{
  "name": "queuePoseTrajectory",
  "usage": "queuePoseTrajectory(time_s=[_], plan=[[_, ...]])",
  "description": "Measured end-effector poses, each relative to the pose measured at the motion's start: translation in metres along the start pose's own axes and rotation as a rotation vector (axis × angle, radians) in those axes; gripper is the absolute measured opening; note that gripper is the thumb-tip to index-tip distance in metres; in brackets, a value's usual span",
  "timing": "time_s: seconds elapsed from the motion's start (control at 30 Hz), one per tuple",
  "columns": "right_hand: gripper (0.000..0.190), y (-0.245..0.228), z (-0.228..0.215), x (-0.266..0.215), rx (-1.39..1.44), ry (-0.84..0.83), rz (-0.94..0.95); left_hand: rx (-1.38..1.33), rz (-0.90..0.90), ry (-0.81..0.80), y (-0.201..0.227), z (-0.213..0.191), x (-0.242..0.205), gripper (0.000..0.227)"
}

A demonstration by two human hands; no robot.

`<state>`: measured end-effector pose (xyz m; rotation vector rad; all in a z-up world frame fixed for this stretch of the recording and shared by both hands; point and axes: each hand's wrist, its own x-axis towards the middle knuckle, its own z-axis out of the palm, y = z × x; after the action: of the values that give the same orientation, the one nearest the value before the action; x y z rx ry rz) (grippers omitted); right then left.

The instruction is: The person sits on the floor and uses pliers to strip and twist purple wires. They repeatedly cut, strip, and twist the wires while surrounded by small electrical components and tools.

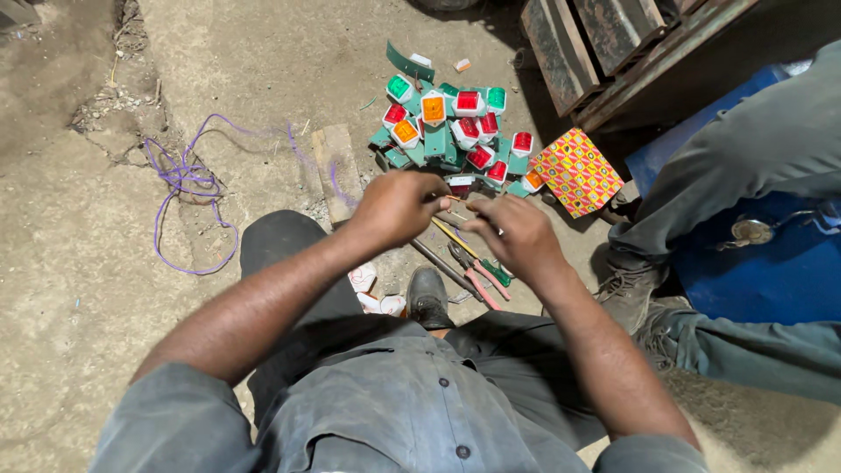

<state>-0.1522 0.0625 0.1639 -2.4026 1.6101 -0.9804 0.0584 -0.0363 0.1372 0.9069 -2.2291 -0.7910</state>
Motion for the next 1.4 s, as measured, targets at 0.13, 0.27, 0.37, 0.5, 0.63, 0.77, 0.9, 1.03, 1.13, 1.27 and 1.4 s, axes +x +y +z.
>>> queuePoseTrajectory(time_s=[0.13, 0.27, 0.37, 0.5, 0.63, 0.77, 0.9, 1.03, 1.13, 1.27, 1.4], plan=[[0.032, -0.015, -0.008, 0.006, -0.274, 0.056, -0.276, -0.328, -0.16, -0.223, -0.007, -0.006, 0.008, 0.017], [0.016, -0.008, -0.002, 0.006, -0.298, 0.139, -0.232, -0.647, -0.483, -0.375, -0.005, -0.007, 0.002, 0.015], [0.019, 0.004, 0.011, 0.0, 0.374, 0.179, 0.495, -0.309, 0.0, 0.005, 0.005, 0.002, -0.007, 0.016], [0.022, 0.018, 0.027, -0.007, 0.941, 0.149, 0.756, 0.226, 0.377, 0.156, 0.009, 0.0, -0.015, 0.008], [0.025, 0.021, 0.029, -0.014, 0.869, 0.079, 0.628, 0.018, 0.124, 0.069, 0.003, -0.002, -0.007, 0.009], [0.033, 0.007, 0.014, -0.013, -0.218, 0.195, -0.355, -0.223, -0.256, -0.158, 0.001, -0.012, 0.003, 0.018], [0.016, -0.001, 0.005, -0.013, -0.051, 0.165, -0.021, -0.646, -0.398, -0.27, 0.016, -0.016, 0.011, 0.011], [0.024, 0.02, 0.035, -0.016, 1.562, 0.215, 0.993, 0.072, 0.533, 0.229, 0.013, -0.014, -0.004, 0.024], [0.038, 0.034, 0.039, -0.028, 1.663, -0.036, 0.869, 0.057, 0.369, 0.103, 0.01, -0.021, -0.006, 0.014], [0.049, 0.037, 0.02, -0.033, 1.503, -0.104, 0.884, -0.298, 0.079, -0.159, 0.019, -0.033, 0.0, 0.025], [0.03, 0.023, 0.019, -0.03, 1.539, -0.24, 0.804, -0.334, 0.053, -0.226, 0.027, -0.028, -0.005, 0.018]])
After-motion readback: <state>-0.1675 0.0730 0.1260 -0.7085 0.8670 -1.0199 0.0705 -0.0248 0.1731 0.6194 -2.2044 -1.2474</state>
